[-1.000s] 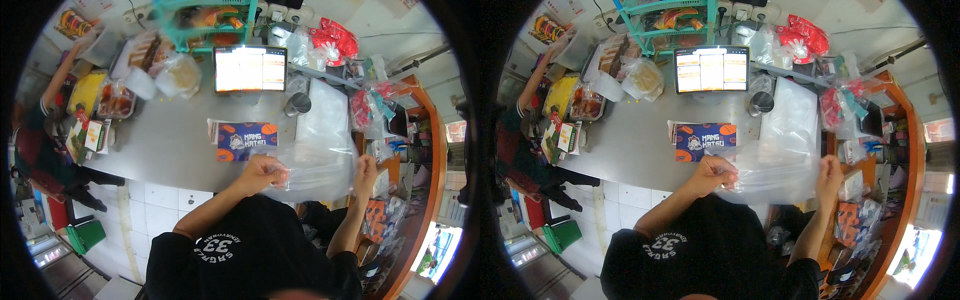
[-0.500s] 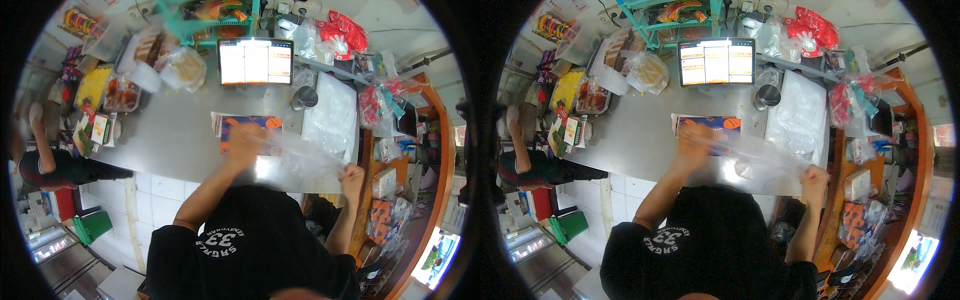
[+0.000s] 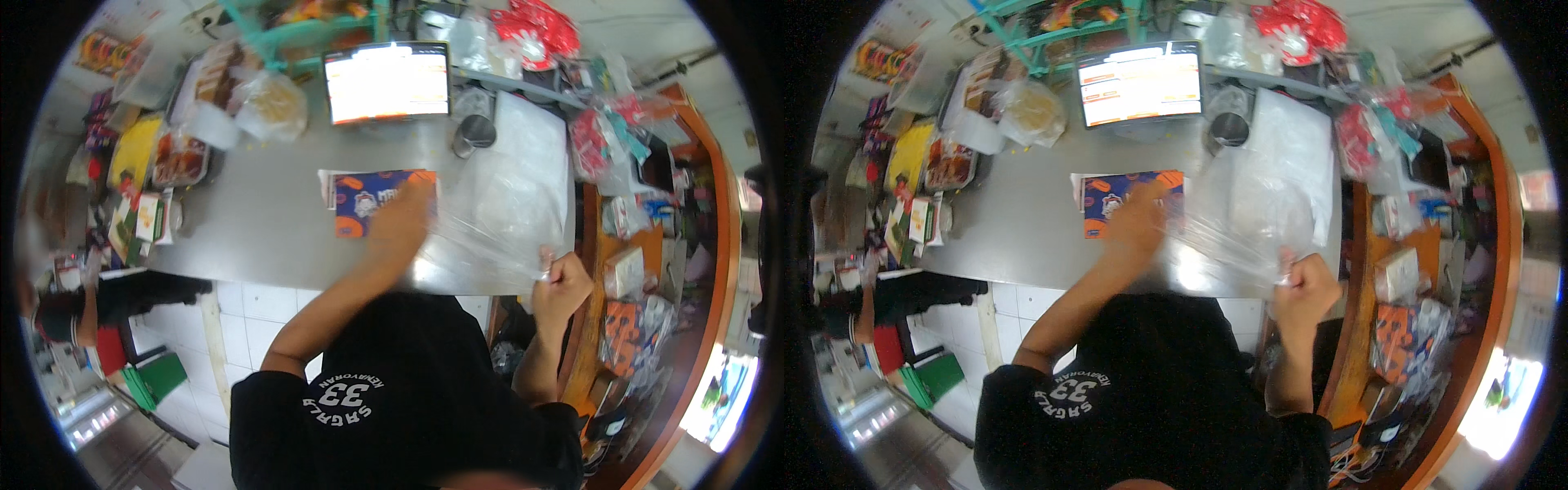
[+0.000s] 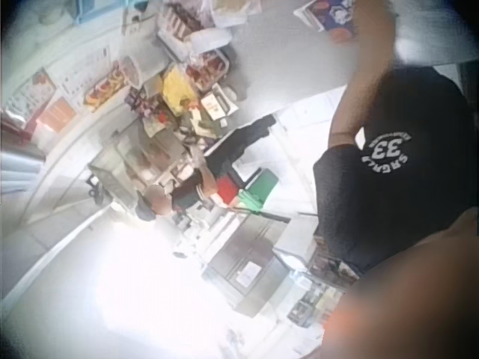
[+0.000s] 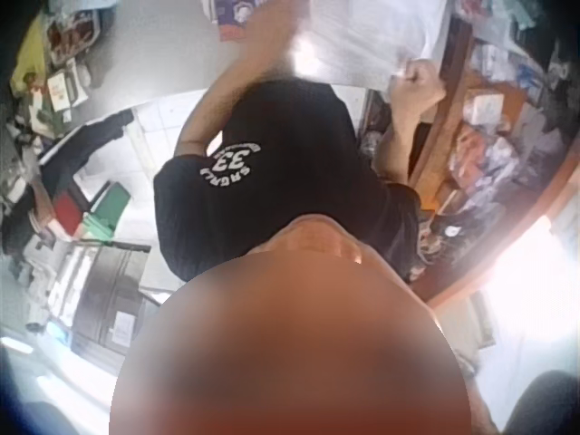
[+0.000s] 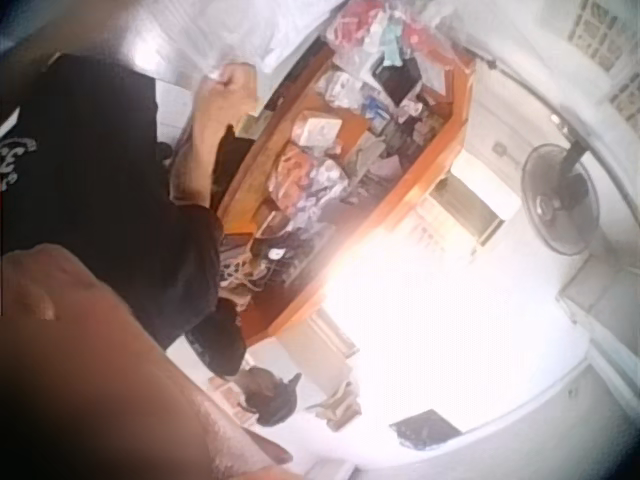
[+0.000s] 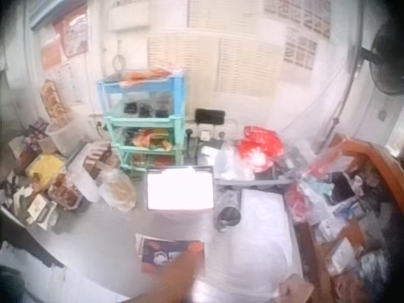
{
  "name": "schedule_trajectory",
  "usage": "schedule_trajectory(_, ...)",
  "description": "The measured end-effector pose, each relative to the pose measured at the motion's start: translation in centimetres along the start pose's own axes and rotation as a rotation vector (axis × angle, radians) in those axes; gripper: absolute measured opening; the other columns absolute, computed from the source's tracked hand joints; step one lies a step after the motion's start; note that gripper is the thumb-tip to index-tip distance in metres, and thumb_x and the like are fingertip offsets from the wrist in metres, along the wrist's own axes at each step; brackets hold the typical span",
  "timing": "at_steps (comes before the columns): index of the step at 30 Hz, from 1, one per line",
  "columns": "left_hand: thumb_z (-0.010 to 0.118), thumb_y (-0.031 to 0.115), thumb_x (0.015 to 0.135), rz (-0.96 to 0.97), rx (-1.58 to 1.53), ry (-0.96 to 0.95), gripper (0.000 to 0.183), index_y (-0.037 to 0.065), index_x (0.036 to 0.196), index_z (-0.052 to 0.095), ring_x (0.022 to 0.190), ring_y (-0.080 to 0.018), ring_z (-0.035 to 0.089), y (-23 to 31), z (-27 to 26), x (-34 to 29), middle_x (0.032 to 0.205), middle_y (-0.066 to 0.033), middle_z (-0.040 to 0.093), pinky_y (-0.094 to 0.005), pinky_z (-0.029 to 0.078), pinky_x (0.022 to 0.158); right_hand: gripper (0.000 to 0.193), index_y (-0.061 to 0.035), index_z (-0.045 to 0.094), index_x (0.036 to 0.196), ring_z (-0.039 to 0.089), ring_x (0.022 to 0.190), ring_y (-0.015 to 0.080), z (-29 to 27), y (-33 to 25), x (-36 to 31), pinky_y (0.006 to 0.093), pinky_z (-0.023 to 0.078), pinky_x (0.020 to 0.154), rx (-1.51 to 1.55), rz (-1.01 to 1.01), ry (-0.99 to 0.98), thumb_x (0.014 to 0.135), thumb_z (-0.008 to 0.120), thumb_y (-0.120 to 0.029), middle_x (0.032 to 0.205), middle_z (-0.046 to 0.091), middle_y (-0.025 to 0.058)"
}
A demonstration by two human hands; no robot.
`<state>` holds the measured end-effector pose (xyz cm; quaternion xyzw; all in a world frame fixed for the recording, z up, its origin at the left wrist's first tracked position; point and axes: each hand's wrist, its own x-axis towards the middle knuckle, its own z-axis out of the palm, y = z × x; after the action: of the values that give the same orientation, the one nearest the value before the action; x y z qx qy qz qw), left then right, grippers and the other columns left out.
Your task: The person packs multiple snack boxes and small items into plastic bags at a retail counter. They open bags, insert items, fold and seal the bags, and place them on the counter. A coworker is visible nearby handling other items.
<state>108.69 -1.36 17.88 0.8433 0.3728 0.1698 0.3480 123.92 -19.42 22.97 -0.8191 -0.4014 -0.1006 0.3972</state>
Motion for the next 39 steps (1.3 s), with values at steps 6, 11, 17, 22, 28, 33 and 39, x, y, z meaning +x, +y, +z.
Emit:
schedule_trajectory(6, 0.054, 0.004, 0.092, 0.13, -0.344, 0.328, 0.003, 0.005, 0.092, 0.057, 0.089, -0.0182, 0.063, -6.1, -1.0, -1.9, 0.099, -0.0106, 0.066, -0.031, 0.049, 0.077, 0.026, -0.0085, 0.045, 0.08, 0.045, 0.061, 0.0067, -1.2, 0.2, -4.2, 0.02, 0.035, 0.055, 1.361, 0.614, -0.532, 0.075, 0.069, 0.001, 0.07, 0.052, -0.0009)
schedule_trajectory(11, 0.055, 0.003, 0.077, -0.019, -1.058, -0.318, 0.016, 0.005, 0.093, 0.054, 0.084, -0.0134, 0.053, -6.7, -4.7, -7.1, 0.092, -0.0029, 0.054, -0.0263, 0.041, 0.075, 0.024, -0.0081, 0.047, 0.08, 0.045, 0.065, 0.0052, 3.2, 3.1, -3.2, 0.0219, 0.037, 0.056, 0.177, 0.341, -0.211, 0.078, 0.07, -0.003, 0.072, 0.05, -0.0024)
schedule_trajectory(17, 0.058, 0.004, 0.081, -0.029, -0.751, -0.131, 0.019, 0.01, 0.097, 0.048, 0.071, -0.0125, 0.049, -11.7, -4.3, -11.7, 0.086, -0.0019, 0.048, -0.0242, 0.04, 0.062, 0.032, -0.0081, 0.046, 0.082, 0.046, 0.083, 0.006, 7.7, 4.6, -5.4, 0.0202, 0.037, 0.071, 0.939, 0.505, -0.348, 0.081, 0.077, -0.015, 0.087, 0.048, -0.0012)
schedule_trajectory(22, 0.052, -0.008, 0.081, -0.815, -1.567, 0.125, 0.023, 0.012, 0.091, 0.048, 0.051, -0.0054, 0.046, -18.1, -4.5, -12.7, 0.069, 0.0004, 0.048, -0.0224, 0.027, 0.036, 0.034, -0.0095, 0.055, 0.097, 0.053, 0.093, 0.0096, 7.8, 0.6, -5.3, 0.0229, 0.042, 0.076, 1.092, 0.601, -1.639, 0.077, 0.081, -0.017, 0.108, 0.054, 0.0035)
schedule_trajectory(28, 0.057, 0.005, 0.083, -0.889, -0.981, -0.205, 0.032, 0.001, 0.115, 0.058, 0.051, -0.007, 0.046, -21.0, -3.5, -13.4, 0.077, -0.0024, 0.057, -0.023, 0.032, 0.04, 0.093, -0.0105, 0.042, 0.139, 0.05, 0.119, 0.038, 16.9, -4.0, 0.6, 0.0459, 0.039, 0.103, -0.041, -0.477, -0.715, 0.056, 0.085, -0.018, 0.125, 0.049, 0.0197)
schedule_trajectory(33, 0.061, 0.018, 0.09, -0.747, -1.011, -0.247, 0.034, -0.005, 0.116, 0.061, 0.065, -0.0138, 0.054, -21.5, 0.5, -9.8, 0.088, -0.0069, 0.064, -0.029, 0.043, 0.056, 0.116, -0.0178, 0.029, 0.149, 0.046, 0.119, 0.0434, 21.6, -7.8, 2.9, 0.0584, 0.035, 0.101, -0.258, -0.58, -1.024, 0.049, 0.087, -0.024, 0.126, 0.046, 0.0223)
schedule_trajectory(39, 0.056, 0.03, 0.095, -0.605, -0.917, -0.255, 0.04, -0.008, 0.104, 0.065, 0.08, -0.0151, 0.057, -22.5, 3.2, -8.7, 0.091, -0.0105, 0.067, -0.0321, 0.046, 0.071, 0.108, -0.0187, 0.036, 0.143, 0.048, 0.115, 0.0421, 14.1, -9.4, 0.8, 0.0493, 0.036, 0.096, -0.14, -0.485, -1.07, 0.046, 0.082, -0.02, 0.123, 0.046, 0.022)
